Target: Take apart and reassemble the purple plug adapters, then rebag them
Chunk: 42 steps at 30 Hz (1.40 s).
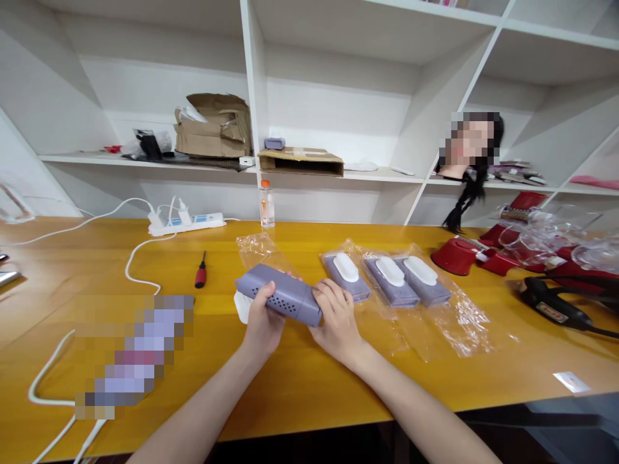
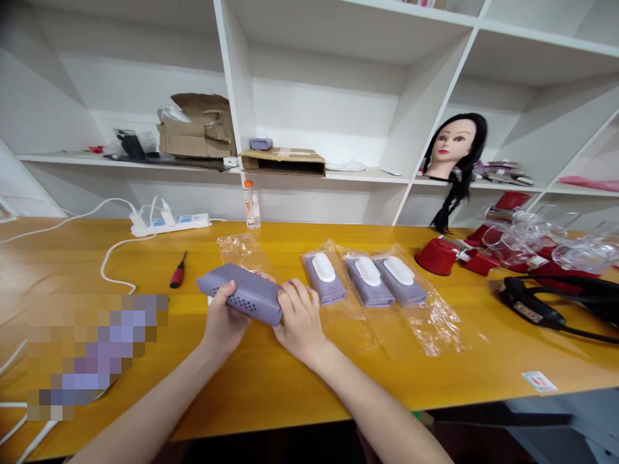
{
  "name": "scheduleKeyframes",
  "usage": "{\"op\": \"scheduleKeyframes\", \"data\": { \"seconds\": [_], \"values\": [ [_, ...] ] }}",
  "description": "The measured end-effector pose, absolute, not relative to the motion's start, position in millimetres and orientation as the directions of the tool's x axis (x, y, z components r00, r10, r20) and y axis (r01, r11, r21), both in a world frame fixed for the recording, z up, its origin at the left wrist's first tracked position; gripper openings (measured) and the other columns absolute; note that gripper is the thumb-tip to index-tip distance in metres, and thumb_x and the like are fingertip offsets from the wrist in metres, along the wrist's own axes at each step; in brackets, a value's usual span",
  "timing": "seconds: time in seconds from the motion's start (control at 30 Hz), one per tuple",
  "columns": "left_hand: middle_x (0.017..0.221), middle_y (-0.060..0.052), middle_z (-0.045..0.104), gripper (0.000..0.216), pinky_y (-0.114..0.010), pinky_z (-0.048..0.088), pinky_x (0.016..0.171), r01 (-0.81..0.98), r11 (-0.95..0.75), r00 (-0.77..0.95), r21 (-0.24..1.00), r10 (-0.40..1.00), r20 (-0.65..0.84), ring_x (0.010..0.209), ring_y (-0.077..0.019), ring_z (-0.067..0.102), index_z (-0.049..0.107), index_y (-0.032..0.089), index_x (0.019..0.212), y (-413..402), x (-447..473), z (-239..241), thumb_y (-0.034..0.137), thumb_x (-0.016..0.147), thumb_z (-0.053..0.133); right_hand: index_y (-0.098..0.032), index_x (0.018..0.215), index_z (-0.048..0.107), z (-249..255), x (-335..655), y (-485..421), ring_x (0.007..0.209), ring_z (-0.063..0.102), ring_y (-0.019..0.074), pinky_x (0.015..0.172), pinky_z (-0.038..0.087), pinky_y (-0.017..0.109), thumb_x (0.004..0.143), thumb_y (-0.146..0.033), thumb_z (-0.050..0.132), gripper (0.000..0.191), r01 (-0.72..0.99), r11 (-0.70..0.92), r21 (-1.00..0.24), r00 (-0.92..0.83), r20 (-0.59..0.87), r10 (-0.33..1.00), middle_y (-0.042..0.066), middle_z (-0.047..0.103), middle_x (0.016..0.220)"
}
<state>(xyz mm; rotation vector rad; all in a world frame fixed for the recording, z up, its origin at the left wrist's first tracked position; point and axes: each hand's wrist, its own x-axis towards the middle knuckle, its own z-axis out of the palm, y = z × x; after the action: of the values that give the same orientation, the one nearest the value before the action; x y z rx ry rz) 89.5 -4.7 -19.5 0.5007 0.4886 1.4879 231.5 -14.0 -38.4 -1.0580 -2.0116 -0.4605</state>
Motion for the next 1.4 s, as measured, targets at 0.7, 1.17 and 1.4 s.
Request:
{"op": "scheduleKeyframes", "data": {
  "seconds": [0.7,1.17,1.4],
  "values": [
    [0.106,0.0,0.061,0.044,-0.033,0.038,0.093,-0.679,-0.25,-0.264,0.69,0.96,0.089,0.109,-0.0205,0.051,0.052,0.026,0.112,-24,109,-17,0.024,0.069,0.064,-0.012,0.102,0.045,-45,225,-9,0.11,0.05,0.0296,0.091,0.042,0.045,0.067,-0.006,0.048,0.036,0.828,0.56,-0.027,-0.334,0.779,0.531,0.019,0.058,0.104],
    [0.098,-0.011,0.066,0.044,-0.043,0.046,0.081,-0.657,0.003,0.117,0.754,0.988,0.098,0.095,-0.03,0.059,0.058,0.016,0.105,1,75,-6,0.034,0.066,0.065,-0.017,0.105,0.049,-25,229,-7,0.063,0.062,0.0161,0.059,0.049,0.03,0.065,-0.048,0.066,0.053,-0.044,0.116,-0.992,-0.56,0.121,0.819,0.002,0.064,0.079],
    [0.105,-0.014,0.064,0.047,-0.047,0.045,0.085,-0.766,0.181,0.227,0.617,0.974,-0.004,0.095,-0.0313,0.06,0.059,0.011,0.108,2,75,-6,0.041,0.073,0.052,-0.022,0.109,0.045,-30,222,-16,0.073,0.059,0.0163,0.062,0.05,0.029,0.06,-0.027,0.074,0.057,0.253,0.382,-0.889,-0.37,0.276,0.887,0.002,0.062,0.09]
  ]
}}
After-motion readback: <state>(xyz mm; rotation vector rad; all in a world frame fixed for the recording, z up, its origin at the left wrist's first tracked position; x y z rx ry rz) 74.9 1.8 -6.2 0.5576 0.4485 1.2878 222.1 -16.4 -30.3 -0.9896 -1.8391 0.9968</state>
